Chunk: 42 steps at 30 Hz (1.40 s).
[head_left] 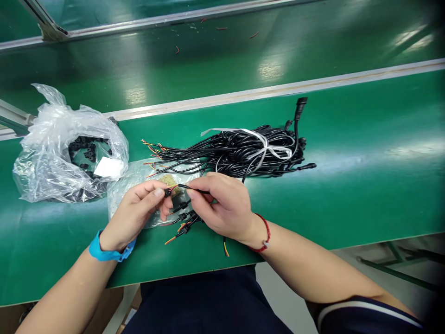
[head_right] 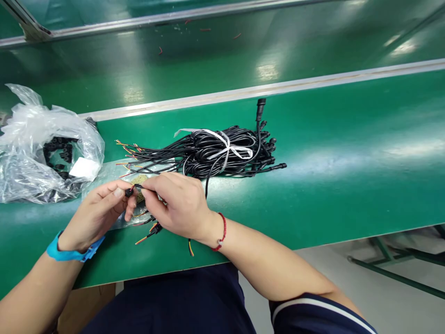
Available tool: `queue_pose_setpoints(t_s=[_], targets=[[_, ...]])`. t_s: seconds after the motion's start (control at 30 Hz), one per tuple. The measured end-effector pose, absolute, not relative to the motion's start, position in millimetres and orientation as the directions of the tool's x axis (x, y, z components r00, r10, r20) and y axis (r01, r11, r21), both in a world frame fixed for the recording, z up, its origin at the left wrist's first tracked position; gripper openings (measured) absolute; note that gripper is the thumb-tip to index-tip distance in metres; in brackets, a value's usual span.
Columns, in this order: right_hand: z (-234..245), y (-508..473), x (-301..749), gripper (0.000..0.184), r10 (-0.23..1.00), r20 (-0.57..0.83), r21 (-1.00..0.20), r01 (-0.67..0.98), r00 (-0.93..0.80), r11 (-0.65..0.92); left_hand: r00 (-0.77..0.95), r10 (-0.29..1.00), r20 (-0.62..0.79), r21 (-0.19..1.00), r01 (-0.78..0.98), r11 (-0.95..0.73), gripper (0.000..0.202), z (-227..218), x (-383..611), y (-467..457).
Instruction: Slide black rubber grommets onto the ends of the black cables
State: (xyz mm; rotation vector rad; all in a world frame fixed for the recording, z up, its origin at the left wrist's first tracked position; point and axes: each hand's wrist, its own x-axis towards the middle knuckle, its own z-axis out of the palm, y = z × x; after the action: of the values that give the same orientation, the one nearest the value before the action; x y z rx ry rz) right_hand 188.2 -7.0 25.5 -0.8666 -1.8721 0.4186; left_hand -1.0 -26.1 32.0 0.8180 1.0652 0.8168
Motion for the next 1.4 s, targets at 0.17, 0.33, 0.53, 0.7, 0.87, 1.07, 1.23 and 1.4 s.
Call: queue_pose_setpoints(t_s=[0.17,0.33,0.53,0.7,0.87,1.07,1.23,1.4], targets=[[25.8,-6.8,188.5,0.007,0.716,0.649,-0.618,0.372,-0.255,0.693,0.266,0.87,-0.414,0.869,-0.17,0.466,0.022,32.9,-2.1,-26.3],[25.4,-6.8,188.2,0.007,0.716,0.651,-0.611,0.386,-0.251,0.691,0.28,0.873,-0.399,0.874,-0.173,0.455,0.021,34.0,-3.1,-26.4],[26.0,-6.6,188.7,0.007,0.708,0.657,-0.597,0.396,-0.257,0.698,0.309,0.869,-0.386,0.875,-0.176,0.451,0.021,32.9,-3.8,-27.4],[26.9,-6.7,189.7,0.008,0.681,0.665,-0.572,0.377,-0.306,0.729,0.258,0.906,-0.337,0.892,-0.22,0.394,0.016,30.7,-6.1,-26.0],[28.3,-7.6,189.4,0.01,0.675,0.657,-0.559,0.383,-0.335,0.735,0.217,0.937,-0.274,0.914,-0.243,0.324,0.015,28.6,-8.5,-24.1],[27.8,-8.2,188.9,0.011,0.676,0.644,-0.558,0.386,-0.357,0.735,0.201,0.951,-0.233,0.921,-0.267,0.283,0.012,28.2,-9.0,-24.1],[27.3,-8.8,189.0,0.012,0.696,0.622,-0.578,0.39,-0.358,0.717,0.178,0.968,-0.178,0.94,-0.26,0.221,0.014,26.9,-10.4,-25.2],[28.0,-9.2,189.2,0.014,0.717,0.591,-0.594,0.403,-0.369,0.696,0.145,0.986,-0.082,0.972,-0.209,0.111,0.017,23.6,-12.6,-24.5]])
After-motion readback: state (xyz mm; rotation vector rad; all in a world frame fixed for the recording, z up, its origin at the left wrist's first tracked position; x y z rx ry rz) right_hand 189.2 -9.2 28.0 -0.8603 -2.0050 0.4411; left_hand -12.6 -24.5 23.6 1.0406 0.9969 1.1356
